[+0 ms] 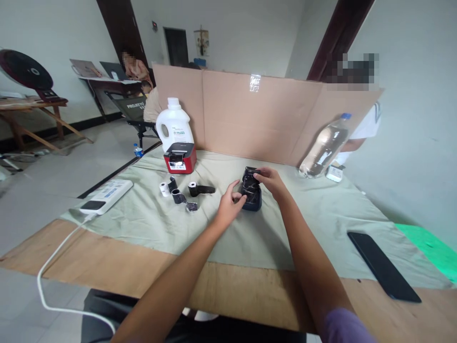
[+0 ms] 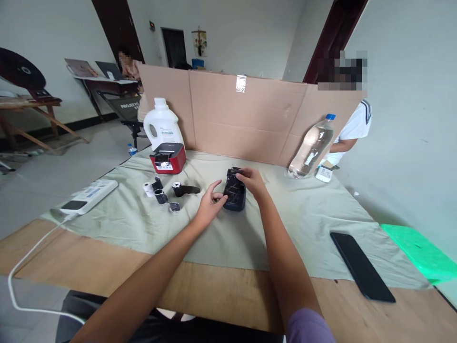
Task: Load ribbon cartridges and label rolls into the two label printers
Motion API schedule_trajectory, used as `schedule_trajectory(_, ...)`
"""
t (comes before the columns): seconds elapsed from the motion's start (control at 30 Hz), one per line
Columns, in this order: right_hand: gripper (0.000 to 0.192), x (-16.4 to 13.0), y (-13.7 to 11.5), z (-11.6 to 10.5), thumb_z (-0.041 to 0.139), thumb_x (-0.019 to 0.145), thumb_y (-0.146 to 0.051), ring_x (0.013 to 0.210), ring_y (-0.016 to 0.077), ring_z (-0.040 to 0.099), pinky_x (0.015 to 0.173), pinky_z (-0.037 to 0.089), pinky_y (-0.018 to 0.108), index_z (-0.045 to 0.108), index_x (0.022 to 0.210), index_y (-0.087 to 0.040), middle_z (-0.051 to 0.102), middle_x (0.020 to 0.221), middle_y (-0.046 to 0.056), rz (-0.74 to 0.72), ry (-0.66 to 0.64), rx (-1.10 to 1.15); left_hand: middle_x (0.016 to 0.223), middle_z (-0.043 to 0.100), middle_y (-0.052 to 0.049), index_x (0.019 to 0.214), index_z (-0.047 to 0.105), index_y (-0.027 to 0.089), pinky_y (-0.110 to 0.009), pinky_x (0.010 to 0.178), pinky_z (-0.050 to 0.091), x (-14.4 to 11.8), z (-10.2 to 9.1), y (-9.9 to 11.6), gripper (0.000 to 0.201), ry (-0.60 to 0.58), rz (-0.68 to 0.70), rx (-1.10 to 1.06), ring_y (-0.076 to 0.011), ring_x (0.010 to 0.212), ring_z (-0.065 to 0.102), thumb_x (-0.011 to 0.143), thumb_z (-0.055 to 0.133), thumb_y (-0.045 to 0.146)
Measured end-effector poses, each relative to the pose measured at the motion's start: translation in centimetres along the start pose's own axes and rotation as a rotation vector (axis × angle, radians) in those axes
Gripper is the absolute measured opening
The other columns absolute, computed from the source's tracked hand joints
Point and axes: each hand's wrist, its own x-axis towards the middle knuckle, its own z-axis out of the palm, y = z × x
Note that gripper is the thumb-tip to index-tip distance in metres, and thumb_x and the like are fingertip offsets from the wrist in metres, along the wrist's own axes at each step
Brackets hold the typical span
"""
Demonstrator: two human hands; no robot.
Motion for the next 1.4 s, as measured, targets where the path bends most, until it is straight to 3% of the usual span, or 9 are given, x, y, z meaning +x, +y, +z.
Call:
schedule_trajectory(0.13,0.027,-0.1,2.9,-0.7,0.074,0.069,-0.037,0.076,0.0210,0.066,0.077,0.050,0.036,0.068,0.088,-0.018,0.073,0.079,0.004,0.065,-0.033,-0.158,0.070,0.068,0.003,0.140,0.048,0.015,-0.024,0.070,0.049,-0.2,0.6,0.1,0.060,-0.013,-0.059,0.051,-0.0121,0.064,0.061,0.083,0.065,0.024)
schedule_trajectory(0.27,0.017,-0.3,4.2,-0.7,0.068,0.078,-0.030,0.094,0.0251,0.066,0.091,0.047,0.040,0.072,0.090,-0.019,0.074,0.092,0.007,0.013,-0.008,-0.521,0.070,0.072,0.001,0.136,0.052,0.016,-0.027,0.075,0.051,-0.3,0.7,0.4,0.057,-0.024,-0.135,0.128,-0.0155,0.069,0.068,0.081,0.065,0.021)
schedule_trajectory(0.47,0.028,-0.3,5.0,-0.1,0.065,0.086,-0.036,0.119,0.0307,0.054,0.108,0.034,0.045,0.077,0.105,-0.020,0.068,0.102,0.012,0.090,0.029,-0.874,0.071,0.075,0.000,0.137,0.051,0.016,-0.028,0.074,0.051,-0.4,0.7,0.4,0.057,-0.052,-0.197,0.189,-0.0186,0.075,0.072,0.082,0.066,0.023)
schedule_trajectory(0.63,0.031,-0.3,5.7,0.6,0.073,0.078,-0.035,0.116,0.0294,0.053,0.104,0.039,0.040,0.074,0.106,-0.022,0.058,0.109,0.011,0.208,0.131,-0.859,0.072,0.076,-0.001,0.138,0.050,0.014,-0.026,0.066,0.049,-0.4,1.0,-0.4,0.058,-0.071,-0.190,0.225,-0.0183,0.072,0.071,0.083,0.066,0.026)
schedule_trajectory(0.8,0.047,0.0,6.2,0.5,0.078,0.065,-0.029,0.093,0.0231,0.059,0.090,0.047,0.036,0.065,0.110,-0.021,0.059,0.100,0.006,0.255,0.240,-0.745,0.071,0.075,0.001,0.137,0.051,0.015,-0.025,0.065,0.048,-0.4,1.1,-1.1,0.057,-0.074,-0.175,0.194,-0.0171,0.071,0.070,0.083,0.066,0.027)
schedule_trajectory(0.9,0.032,0.1,6.2,0.2,0.074,0.068,-0.026,0.088,0.0219,0.060,0.087,0.048,0.036,0.069,0.099,-0.022,0.063,0.094,0.004,0.168,0.163,-0.707,0.070,0.074,0.001,0.136,0.052,0.015,-0.025,0.066,0.048,-0.4,1.1,-1.3,0.056,-0.074,-0.170,0.181,-0.0167,0.070,0.070,0.083,0.066,0.026)
schedule_trajectory(1.0,0.017,0.2,6.1,0.0,0.072,0.071,-0.025,0.099,0.0253,0.061,0.096,0.045,0.040,0.074,0.089,-0.024,0.066,0.093,0.005,0.104,0.099,-0.725,0.070,0.074,0.001,0.135,0.053,0.015,-0.025,0.067,0.048,-0.4,1.2,-1.4,0.055,-0.067,-0.161,0.184,-0.0171,0.071,0.070,0.083,0.066,0.025)
schedule_trajectory(1.17,0.019,0.4,5.7,-0.2,0.073,0.078,-0.029,0.118,0.0307,0.055,0.108,0.036,0.048,0.079,0.095,-0.026,0.068,0.103,0.010,0.086,0.020,-0.843,0.069,0.074,0.001,0.135,0.053,0.015,-0.025,0.066,0.048,-0.4,1.3,-1.7,0.055,-0.066,-0.148,0.179,-0.0171,0.072,0.070,0.082,0.066,0.024)
schedule_trajectory(1.4,0.018,0.9,5.9,-0.5,0.072,0.080,-0.029,0.120,0.0327,0.053,0.107,0.035,0.050,0.080,0.096,-0.027,0.071,0.103,0.009,0.078,-0.082,-0.887,0.069,0.073,0.001,0.133,0.055,0.015,-0.025,0.067,0.048,-0.4,1.3,-1.5,0.054,-0.066,-0.144,0.180,-0.0172,0.072,0.069,0.081,0.065,0.023)
